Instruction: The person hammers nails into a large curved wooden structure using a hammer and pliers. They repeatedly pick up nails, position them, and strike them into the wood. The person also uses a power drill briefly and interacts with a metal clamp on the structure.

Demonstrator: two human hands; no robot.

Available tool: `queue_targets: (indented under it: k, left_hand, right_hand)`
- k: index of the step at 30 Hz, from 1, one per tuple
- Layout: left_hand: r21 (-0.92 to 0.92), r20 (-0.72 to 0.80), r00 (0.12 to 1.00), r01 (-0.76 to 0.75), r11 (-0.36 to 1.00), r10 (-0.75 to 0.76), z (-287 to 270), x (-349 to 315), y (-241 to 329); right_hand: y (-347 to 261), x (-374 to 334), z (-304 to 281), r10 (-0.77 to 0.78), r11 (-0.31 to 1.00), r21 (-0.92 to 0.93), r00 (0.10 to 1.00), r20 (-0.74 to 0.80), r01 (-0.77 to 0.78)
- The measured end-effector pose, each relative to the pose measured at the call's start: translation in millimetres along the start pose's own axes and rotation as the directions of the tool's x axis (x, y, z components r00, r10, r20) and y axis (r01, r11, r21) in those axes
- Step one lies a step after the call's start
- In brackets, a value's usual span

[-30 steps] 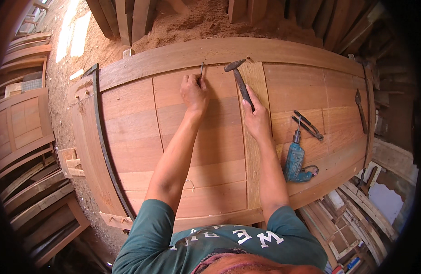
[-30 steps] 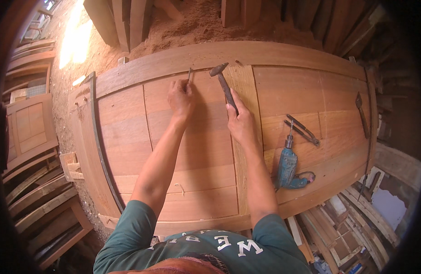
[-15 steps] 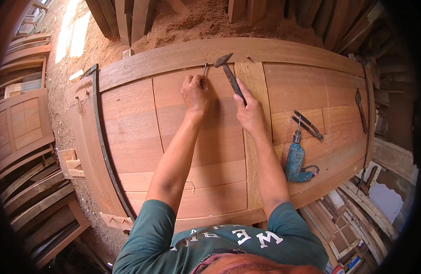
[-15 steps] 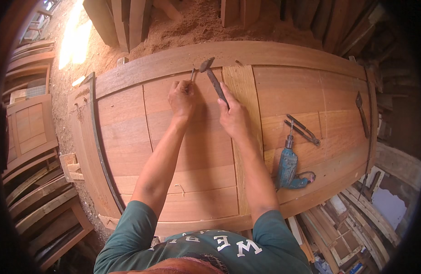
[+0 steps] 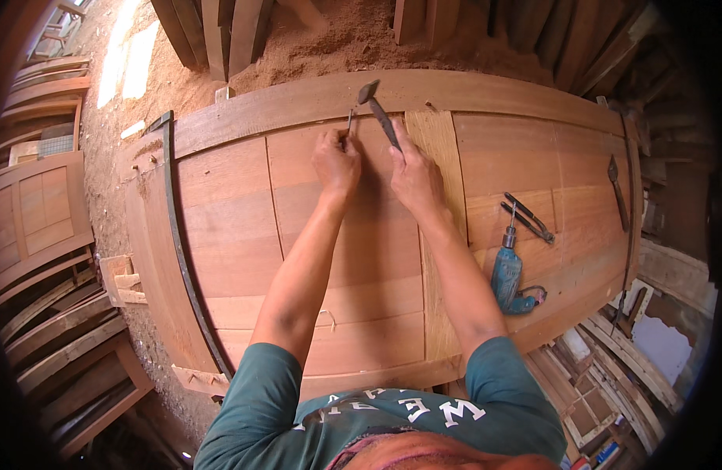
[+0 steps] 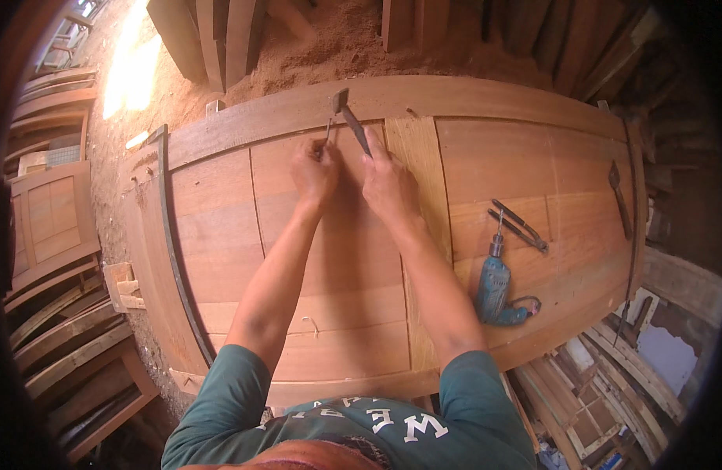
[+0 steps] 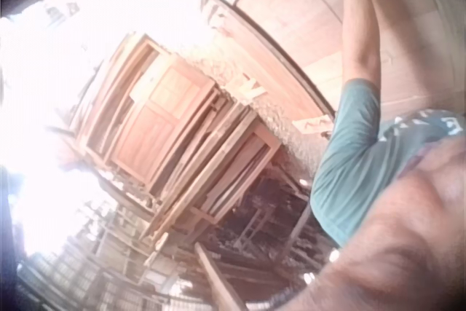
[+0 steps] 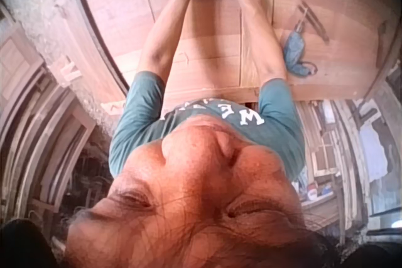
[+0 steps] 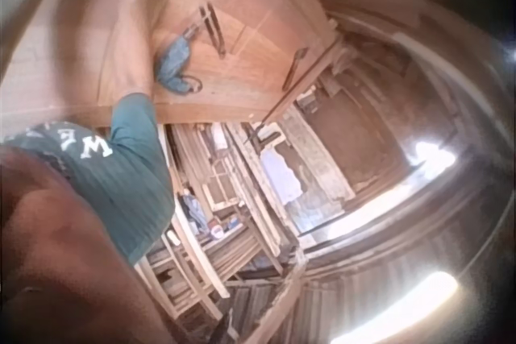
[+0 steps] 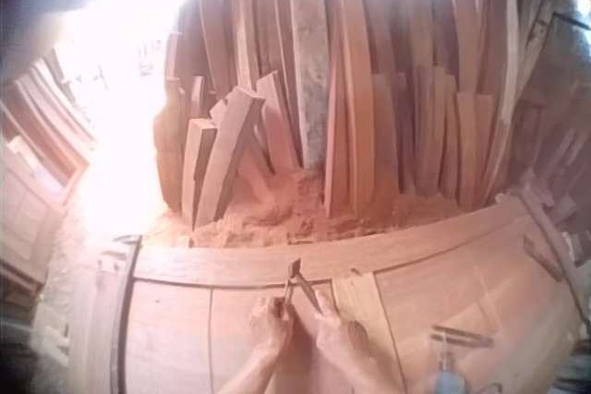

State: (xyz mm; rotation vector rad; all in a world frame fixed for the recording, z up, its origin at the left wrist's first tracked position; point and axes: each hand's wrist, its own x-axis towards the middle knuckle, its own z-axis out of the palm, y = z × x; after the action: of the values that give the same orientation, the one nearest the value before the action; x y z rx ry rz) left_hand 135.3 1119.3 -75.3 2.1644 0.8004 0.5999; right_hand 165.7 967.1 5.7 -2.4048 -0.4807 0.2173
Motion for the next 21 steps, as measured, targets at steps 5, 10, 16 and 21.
queue_targets:
  k: [5,10,16,21]
  left_hand:
    - [-0.075,0.046,0.997,0.059,0.995,-0.056,0.8,-1.5,2.4]
    - [0.014,0.011,1.000,0.003,1.000,-0.003,2.6,-2.9,2.2]
    - [0.024,0.031,1.000,-0.001,1.000,0.000,-0.1,-3.0,4.5]
    - [0.060,0.036,0.999,-0.034,0.998,0.032,2.7,-2.6,4.1]
  right_hand:
    - [17.7,-6.7,3.9,-0.042,0.986,0.154,0.991,-0.126,0.062]
    - [11.3,-11.9,-1.3,0.029,0.990,0.141,0.999,-0.041,-0.023]
    - [-10.1,-9.5,-8.6,-0.150,0.971,0.146,0.959,-0.239,0.188]
    - [-4.1,-3.2,9.7,0.120,0.977,-0.193,0.982,0.146,-0.091]
